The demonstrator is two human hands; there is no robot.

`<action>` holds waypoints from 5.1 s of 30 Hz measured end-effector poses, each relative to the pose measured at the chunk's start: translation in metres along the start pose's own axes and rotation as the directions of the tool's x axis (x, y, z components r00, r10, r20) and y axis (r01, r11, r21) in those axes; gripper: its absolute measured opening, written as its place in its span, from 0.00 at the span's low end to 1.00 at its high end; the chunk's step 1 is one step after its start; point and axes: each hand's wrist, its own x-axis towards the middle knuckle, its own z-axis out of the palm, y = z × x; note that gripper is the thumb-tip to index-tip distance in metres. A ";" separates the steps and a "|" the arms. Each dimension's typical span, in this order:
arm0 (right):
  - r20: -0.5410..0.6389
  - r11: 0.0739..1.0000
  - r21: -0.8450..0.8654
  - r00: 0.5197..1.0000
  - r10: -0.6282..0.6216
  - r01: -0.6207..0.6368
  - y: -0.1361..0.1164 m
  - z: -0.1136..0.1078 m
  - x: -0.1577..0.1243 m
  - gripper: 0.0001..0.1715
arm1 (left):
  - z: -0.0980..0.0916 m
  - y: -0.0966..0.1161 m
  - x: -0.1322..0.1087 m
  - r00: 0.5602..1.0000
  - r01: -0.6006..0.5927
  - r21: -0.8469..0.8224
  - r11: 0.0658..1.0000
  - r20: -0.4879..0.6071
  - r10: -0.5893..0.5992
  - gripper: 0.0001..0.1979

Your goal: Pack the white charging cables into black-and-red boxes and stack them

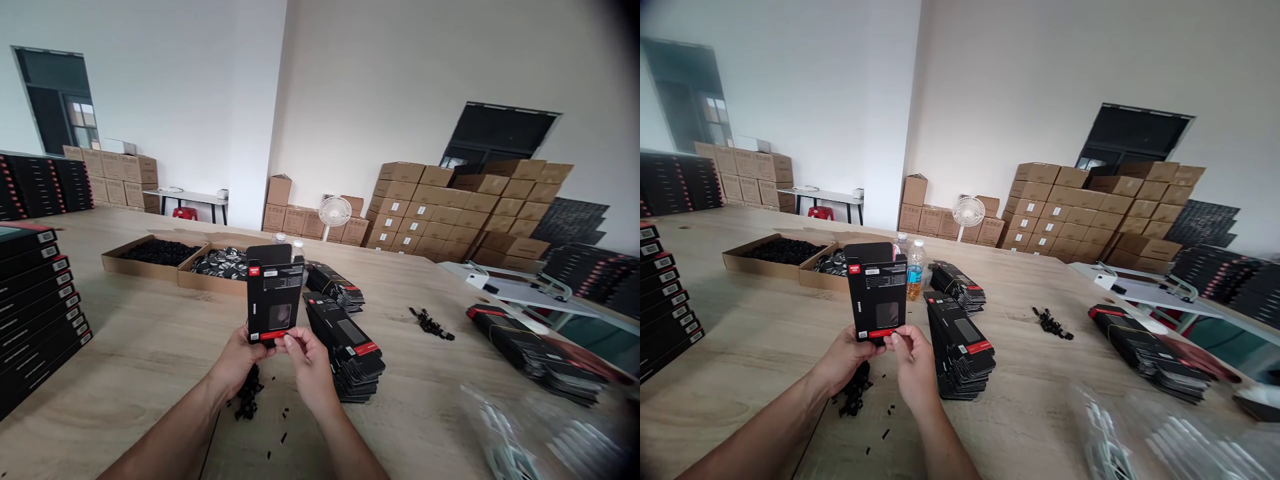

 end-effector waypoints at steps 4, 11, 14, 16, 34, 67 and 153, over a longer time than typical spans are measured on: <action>-0.031 1.000 -0.005 1.000 -0.001 0.000 -0.002 -0.001 0.001 0.24 | 0.001 0.000 0.000 1.000 -0.013 0.001 1.000 0.022 0.013 0.19; -0.049 1.000 0.021 0.999 0.012 -0.011 -0.004 -0.001 0.001 0.24 | 0.002 0.001 -0.001 0.999 -0.023 0.016 1.000 0.036 0.023 0.14; -0.049 1.000 0.021 0.999 0.017 -0.016 -0.003 -0.001 0.001 0.24 | 0.002 0.000 0.000 0.999 -0.034 0.061 0.998 0.034 0.032 0.17; -0.057 1.000 0.024 0.998 0.018 -0.017 -0.001 -0.001 0.002 0.25 | 0.000 0.000 -0.001 0.999 -0.036 0.114 0.993 0.035 0.032 0.18; -0.017 0.998 -0.067 1.000 -0.014 0.013 0.000 -0.009 0.004 0.20 | -0.005 0.002 0.002 0.960 -0.272 0.412 0.870 0.181 0.214 0.14; 0.222 0.699 -0.658 0.959 -0.176 0.281 0.008 -0.006 -0.005 0.08 | -0.001 -0.006 -0.005 0.980 -0.185 0.531 0.827 0.159 0.118 0.14; 0.183 0.899 0.294 0.942 0.281 -0.326 0.005 -0.010 0.000 0.19 | -0.001 0.023 -0.013 0.981 -0.145 0.339 0.930 0.168 0.091 0.18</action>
